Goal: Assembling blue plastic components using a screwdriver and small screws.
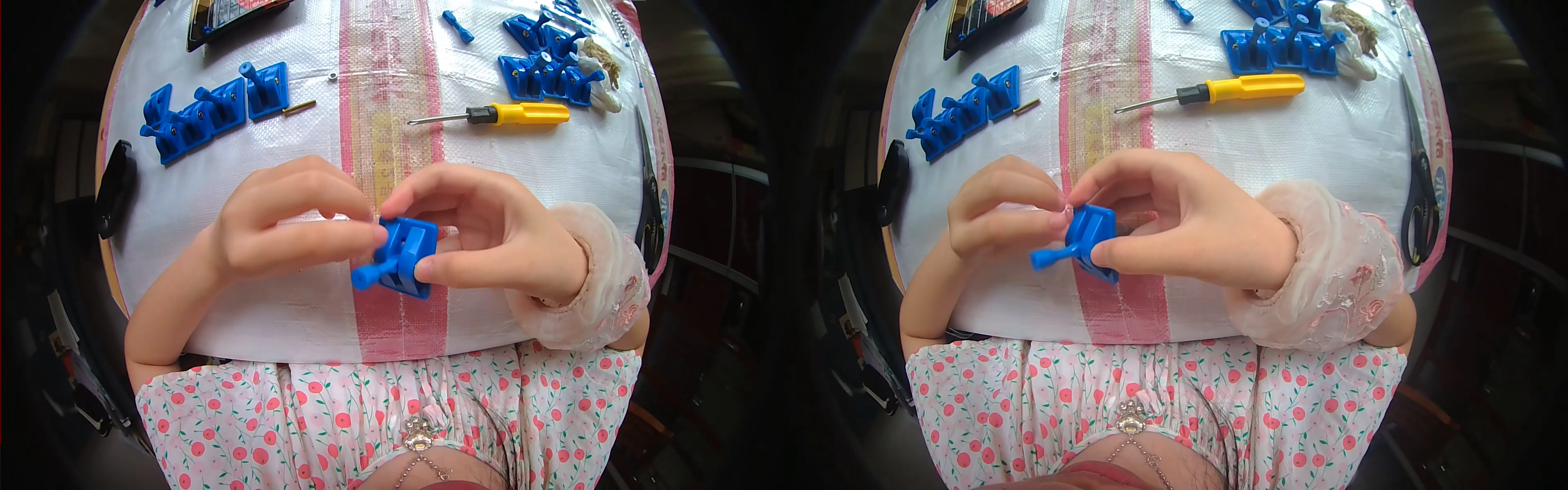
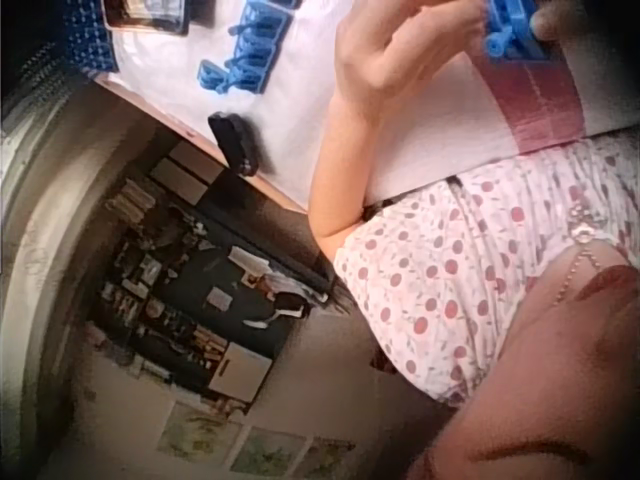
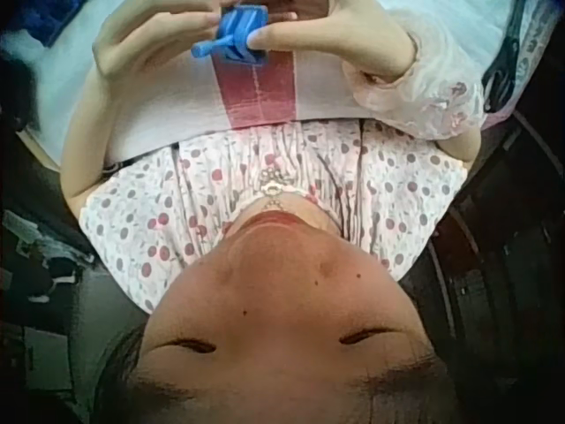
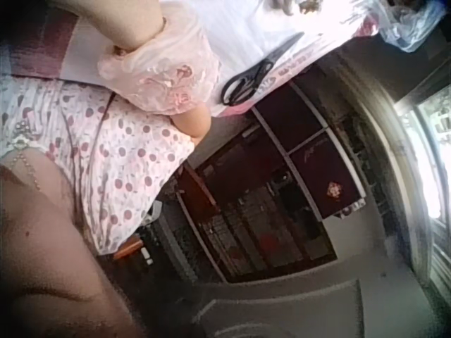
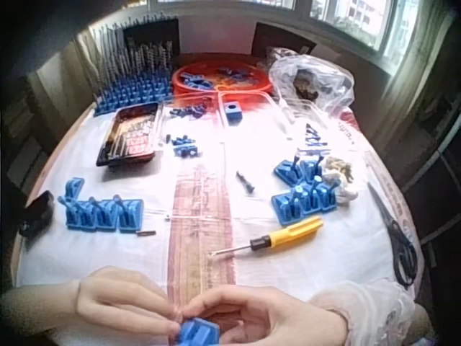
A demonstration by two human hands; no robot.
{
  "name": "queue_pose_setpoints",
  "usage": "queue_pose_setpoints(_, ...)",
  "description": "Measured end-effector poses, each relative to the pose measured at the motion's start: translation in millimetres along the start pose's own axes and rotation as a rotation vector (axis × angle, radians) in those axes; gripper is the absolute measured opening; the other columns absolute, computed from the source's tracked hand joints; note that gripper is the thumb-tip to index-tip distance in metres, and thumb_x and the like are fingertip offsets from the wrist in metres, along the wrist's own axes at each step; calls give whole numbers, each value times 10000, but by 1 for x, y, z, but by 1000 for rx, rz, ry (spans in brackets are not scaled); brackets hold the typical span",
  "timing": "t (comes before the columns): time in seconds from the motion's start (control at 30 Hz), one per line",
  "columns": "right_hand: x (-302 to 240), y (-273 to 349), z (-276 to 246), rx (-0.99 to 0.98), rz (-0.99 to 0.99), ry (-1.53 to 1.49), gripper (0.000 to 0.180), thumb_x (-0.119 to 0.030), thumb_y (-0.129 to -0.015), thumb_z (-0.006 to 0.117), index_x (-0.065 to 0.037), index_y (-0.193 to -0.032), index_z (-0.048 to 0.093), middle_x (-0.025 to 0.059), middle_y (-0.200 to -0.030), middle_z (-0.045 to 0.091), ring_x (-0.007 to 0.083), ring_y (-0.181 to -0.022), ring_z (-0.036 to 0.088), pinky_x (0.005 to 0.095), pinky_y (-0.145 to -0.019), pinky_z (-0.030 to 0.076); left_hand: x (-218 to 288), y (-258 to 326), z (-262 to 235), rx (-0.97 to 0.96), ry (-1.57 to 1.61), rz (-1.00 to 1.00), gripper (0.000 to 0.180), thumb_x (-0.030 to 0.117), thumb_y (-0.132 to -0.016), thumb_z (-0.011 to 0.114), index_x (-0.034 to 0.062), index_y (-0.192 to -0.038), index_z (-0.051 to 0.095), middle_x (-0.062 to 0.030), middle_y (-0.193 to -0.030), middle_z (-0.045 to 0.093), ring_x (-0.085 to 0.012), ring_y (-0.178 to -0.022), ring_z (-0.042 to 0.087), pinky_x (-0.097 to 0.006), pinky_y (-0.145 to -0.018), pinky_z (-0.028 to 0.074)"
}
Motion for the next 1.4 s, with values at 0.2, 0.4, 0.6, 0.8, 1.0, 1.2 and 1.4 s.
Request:
queue_pose_setpoints(0.2, -1, 2, -14, 107, -129, 33, 372, -31, -821, 722, 25, -1152, 560, 90, -1056, 634, 145, -983, 619, 277, -863, 518, -15, -1, 6, -49, 145, -341, 238, 5, -720, 751, -3, -938, 655, -119, -849, 657, -242, -807, 655, -309, -643, 519)
queue_pose_setpoints(0.4, -3, 0, -12, 189, -261, -22, 297, 18, -793, 742, 13, -1037, 574, 107, -1078, 616, 142, -952, 612, 278, -848, 526, -11, 5, 8, 79, 534, -690, 329, 54, -794, 715, -34, -1090, 602, -114, -1038, 594, -179, -950, 617, -281, -752, 542)
queue_pose_setpoints(0.6, 3, -4, -11, 177, -321, 22, 248, 41, -793, 736, 6, -978, 576, 117, -1134, 599, 151, -984, 602, 281, -865, 519, -8, 7, 18, 199, 464, -842, 384, 61, -757, 788, -29, -1059, 568, -105, -991, 586, -155, -874, 646, -268, -699, 571)
queue_pose_setpoints(0.8, -2, -2, -14, 169, -251, 29, 234, 19, -828, 709, 5, -1033, 596, 120, -1156, 597, 159, -1051, 597, 287, -919, 495, -13, 10, 15, 218, 484, -883, 306, 35, -798, 713, -40, -1048, 555, -107, -984, 557, -159, -888, 633, -262, -742, 558)
queue_pose_setpoints(1.0, 0, -2, -12, 135, -300, 95, 239, 22, -835, 703, 7, -1050, 601, 103, -1157, 605, 171, -1082, 602, 291, -897, 511, -17, 14, 18, 203, 594, -990, 269, 28, -814, 674, -36, -1044, 549, -86, -978, 570, -145, -912, 624, -271, -807, 540)
queue_pose_setpoints(1.2, -2, -2, -18, 198, -340, 193, 241, 12, -835, 709, 15, -1049, 596, 97, -1113, 618, 160, -1022, 625, 279, -855, 531, -23, 16, 22, 274, 782, -1052, 271, 41, -843, 671, -26, -1079, 557, -83, -1018, 603, -156, -963, 626, -281, -841, 543)
queue_pose_setpoints(1.4, -4, -2, -23, 217, -359, 202, 234, 8, -844, 702, 22, -1050, 592, 90, -1085, 616, 153, -990, 631, 273, -849, 534, -23, 14, 17, 189, 728, -1065, 311, 5, -855, 645, -31, -1143, 534, -129, -1142, 606, -157, -1055, 607, -317, -965, 496)
Point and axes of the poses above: each hand's wrist, its own y-axis away from the middle knuckle, its own z-axis out of the palm, x = y × z, the point moved 6 cm from there along -y, towards the middle knuckle
